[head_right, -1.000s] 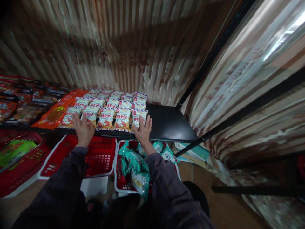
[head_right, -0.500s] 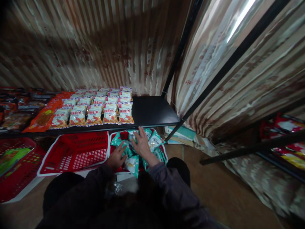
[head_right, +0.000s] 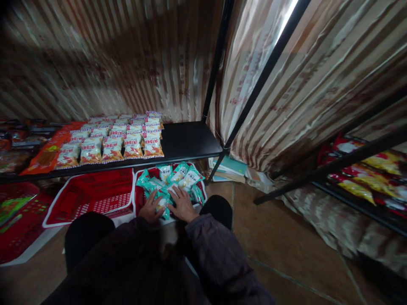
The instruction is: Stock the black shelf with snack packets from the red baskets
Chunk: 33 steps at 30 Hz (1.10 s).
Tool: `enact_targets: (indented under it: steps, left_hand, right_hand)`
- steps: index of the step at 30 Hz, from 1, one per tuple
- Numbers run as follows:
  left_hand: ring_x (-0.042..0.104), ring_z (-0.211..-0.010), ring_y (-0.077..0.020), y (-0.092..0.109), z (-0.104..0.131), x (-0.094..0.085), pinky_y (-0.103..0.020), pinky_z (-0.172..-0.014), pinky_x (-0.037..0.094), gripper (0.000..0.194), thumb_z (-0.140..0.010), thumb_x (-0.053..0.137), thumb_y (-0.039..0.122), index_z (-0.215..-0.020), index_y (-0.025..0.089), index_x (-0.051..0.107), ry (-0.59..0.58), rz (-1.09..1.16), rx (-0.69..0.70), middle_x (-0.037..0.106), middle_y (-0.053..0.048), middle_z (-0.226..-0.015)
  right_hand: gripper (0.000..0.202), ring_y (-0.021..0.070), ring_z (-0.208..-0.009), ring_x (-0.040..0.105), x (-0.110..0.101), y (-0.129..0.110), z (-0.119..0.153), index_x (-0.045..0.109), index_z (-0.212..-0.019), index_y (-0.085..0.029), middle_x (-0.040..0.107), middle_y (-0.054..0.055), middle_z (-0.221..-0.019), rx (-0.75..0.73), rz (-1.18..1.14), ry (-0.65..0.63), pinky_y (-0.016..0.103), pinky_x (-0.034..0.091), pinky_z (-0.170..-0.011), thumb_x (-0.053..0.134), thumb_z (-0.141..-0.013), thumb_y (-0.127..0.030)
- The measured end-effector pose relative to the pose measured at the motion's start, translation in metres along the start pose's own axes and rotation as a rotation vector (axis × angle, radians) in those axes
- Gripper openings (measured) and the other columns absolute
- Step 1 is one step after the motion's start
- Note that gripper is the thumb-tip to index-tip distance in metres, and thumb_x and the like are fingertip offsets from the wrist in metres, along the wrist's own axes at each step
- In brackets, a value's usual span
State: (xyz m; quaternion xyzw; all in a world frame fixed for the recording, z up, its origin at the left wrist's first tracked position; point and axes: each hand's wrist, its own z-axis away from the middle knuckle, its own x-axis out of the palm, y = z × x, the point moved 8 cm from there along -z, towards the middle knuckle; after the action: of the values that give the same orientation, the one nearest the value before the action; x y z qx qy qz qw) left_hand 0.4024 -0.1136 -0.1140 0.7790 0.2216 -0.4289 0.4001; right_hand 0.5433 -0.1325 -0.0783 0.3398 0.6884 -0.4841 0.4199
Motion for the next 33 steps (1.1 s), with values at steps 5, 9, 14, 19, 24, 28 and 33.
enact_targets:
  steps: [5,9,14,19,24,28,33]
  left_hand:
    - [0.037,-0.131,-0.0269,-0.006,0.002,0.001,-0.039,-0.108,0.034,0.041,-0.081,0.053,0.036,-0.116,0.016,0.058,0.018,0.047,-0.163,0.038,-0.014,-0.143]
    - [0.048,-0.123,-0.0225,-0.011,0.004,-0.002,-0.035,-0.104,0.038,0.035,-0.083,0.05,0.034,-0.111,0.017,0.06,0.0,0.131,-0.272,0.042,-0.013,-0.141]
    - [0.049,-0.122,-0.0228,-0.017,0.004,-0.006,-0.037,-0.103,0.039,0.032,-0.081,0.051,0.034,-0.107,0.018,0.061,0.006,0.192,-0.335,0.043,-0.01,-0.14]
    - [0.049,-0.123,-0.0226,-0.019,0.003,-0.002,-0.038,-0.102,0.041,0.031,-0.081,0.052,0.035,-0.108,0.022,0.059,-0.041,0.205,-0.335,0.042,-0.008,-0.142]
    - [0.05,-0.121,-0.0241,-0.023,0.006,0.0,-0.037,-0.1,0.044,0.03,-0.081,0.052,0.036,-0.106,0.021,0.06,-0.027,0.203,-0.308,0.042,-0.01,-0.142]
    - [0.053,-0.118,-0.0238,-0.033,0.012,0.001,-0.037,-0.094,0.048,0.029,-0.08,0.053,0.039,-0.103,0.023,0.061,-0.028,0.19,-0.305,0.047,-0.009,-0.138]
    - [0.054,-0.117,-0.0279,-0.042,0.017,-0.006,-0.042,-0.096,0.046,0.032,-0.079,0.053,0.043,-0.1,0.02,0.062,0.003,0.148,-0.293,0.056,-0.015,-0.126]
  right_hand:
    - [0.058,0.0294,-0.135,0.029,0.001,0.011,0.005,0.037,-0.139,-0.021,0.033,0.013,-0.146,0.073,-0.033,0.1,0.047,0.035,-0.103,0.045,-0.088,-0.046]
    - [0.055,0.0308,-0.134,0.029,-0.004,0.014,0.011,0.039,-0.137,-0.017,0.031,0.016,-0.146,0.14,-0.005,0.2,0.048,0.034,-0.102,0.045,-0.088,-0.042]
    - [0.051,0.0311,-0.136,0.023,-0.04,0.03,0.01,0.043,-0.134,-0.019,0.03,0.012,-0.147,0.237,0.1,0.372,0.049,0.027,-0.106,0.044,-0.088,-0.04]
    - [0.061,0.034,-0.128,0.034,-0.05,0.086,0.014,0.038,-0.136,-0.01,0.042,0.019,-0.138,0.579,0.109,0.381,0.049,0.029,-0.103,0.046,-0.084,-0.041]
    - [0.06,0.0311,-0.129,0.034,-0.027,0.08,0.002,0.037,-0.138,-0.012,0.045,0.016,-0.138,0.491,0.074,0.247,0.046,0.029,-0.104,0.047,-0.084,-0.035]
    - [0.054,0.0277,-0.124,0.044,-0.01,0.056,-0.006,0.04,-0.138,-0.022,0.045,0.011,-0.139,0.421,0.044,0.096,0.042,0.035,-0.101,0.047,-0.084,-0.026]
    - [0.056,0.0227,-0.12,0.049,0.001,0.028,-0.016,0.037,-0.138,-0.029,0.04,0.003,-0.144,0.285,-0.034,-0.04,0.038,0.04,-0.098,0.044,-0.084,-0.019]
